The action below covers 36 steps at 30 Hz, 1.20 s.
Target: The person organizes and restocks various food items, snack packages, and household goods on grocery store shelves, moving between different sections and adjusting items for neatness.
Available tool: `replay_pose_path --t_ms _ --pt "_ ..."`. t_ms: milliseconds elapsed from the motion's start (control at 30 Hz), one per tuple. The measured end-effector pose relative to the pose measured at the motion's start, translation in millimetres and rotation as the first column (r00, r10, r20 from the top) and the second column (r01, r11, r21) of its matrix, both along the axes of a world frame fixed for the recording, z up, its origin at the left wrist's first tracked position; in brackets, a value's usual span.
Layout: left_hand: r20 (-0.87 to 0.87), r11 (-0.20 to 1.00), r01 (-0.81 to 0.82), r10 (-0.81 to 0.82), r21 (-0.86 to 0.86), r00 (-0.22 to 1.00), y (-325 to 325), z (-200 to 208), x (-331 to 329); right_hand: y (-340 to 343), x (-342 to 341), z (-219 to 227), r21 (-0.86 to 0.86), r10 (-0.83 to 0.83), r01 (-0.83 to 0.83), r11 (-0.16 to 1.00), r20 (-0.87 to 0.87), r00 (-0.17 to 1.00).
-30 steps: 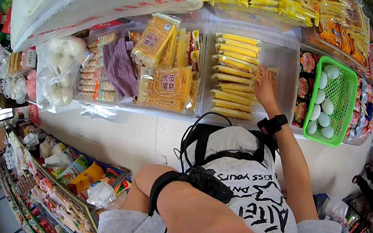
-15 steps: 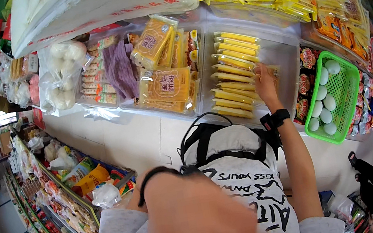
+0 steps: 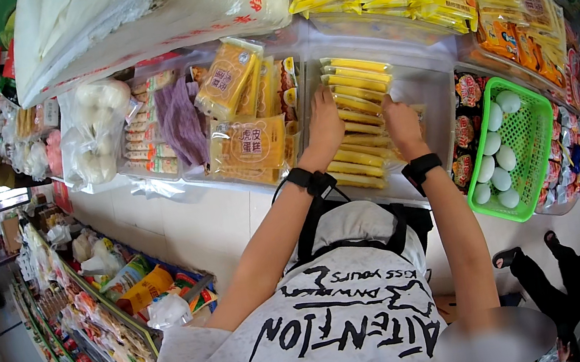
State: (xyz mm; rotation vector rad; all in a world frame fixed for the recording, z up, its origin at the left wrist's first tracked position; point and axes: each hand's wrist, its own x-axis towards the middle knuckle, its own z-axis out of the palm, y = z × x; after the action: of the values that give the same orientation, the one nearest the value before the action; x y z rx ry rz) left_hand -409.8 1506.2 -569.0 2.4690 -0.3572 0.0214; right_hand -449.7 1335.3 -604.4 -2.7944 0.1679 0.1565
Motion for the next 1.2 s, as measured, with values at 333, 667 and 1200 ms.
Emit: replay_pose_path --t_ms 333,667,1200 --pt "-0.232 0.917 0.26 -0.194 0.301 0.953 17.1 4.5 -6.0 8.6 -22.3 23.3 -0.067 0.092 -0.093 0.993 -0.025 0.995" --pt "-0.206 0.941 0.138 -0.075 0.31 0.976 -6.6 2.4 29.0 -29.0 3.1 -57.7 0.616 -0.359 0.419 0.666 -0.228 0.905" --pt "-0.196 0.939 0.036 0.034 0.342 0.98 -6.5 -27.9 16.2 -4.2 7.2 -23.4 0.835 -0.097 0.407 0.371 -0.401 0.911"
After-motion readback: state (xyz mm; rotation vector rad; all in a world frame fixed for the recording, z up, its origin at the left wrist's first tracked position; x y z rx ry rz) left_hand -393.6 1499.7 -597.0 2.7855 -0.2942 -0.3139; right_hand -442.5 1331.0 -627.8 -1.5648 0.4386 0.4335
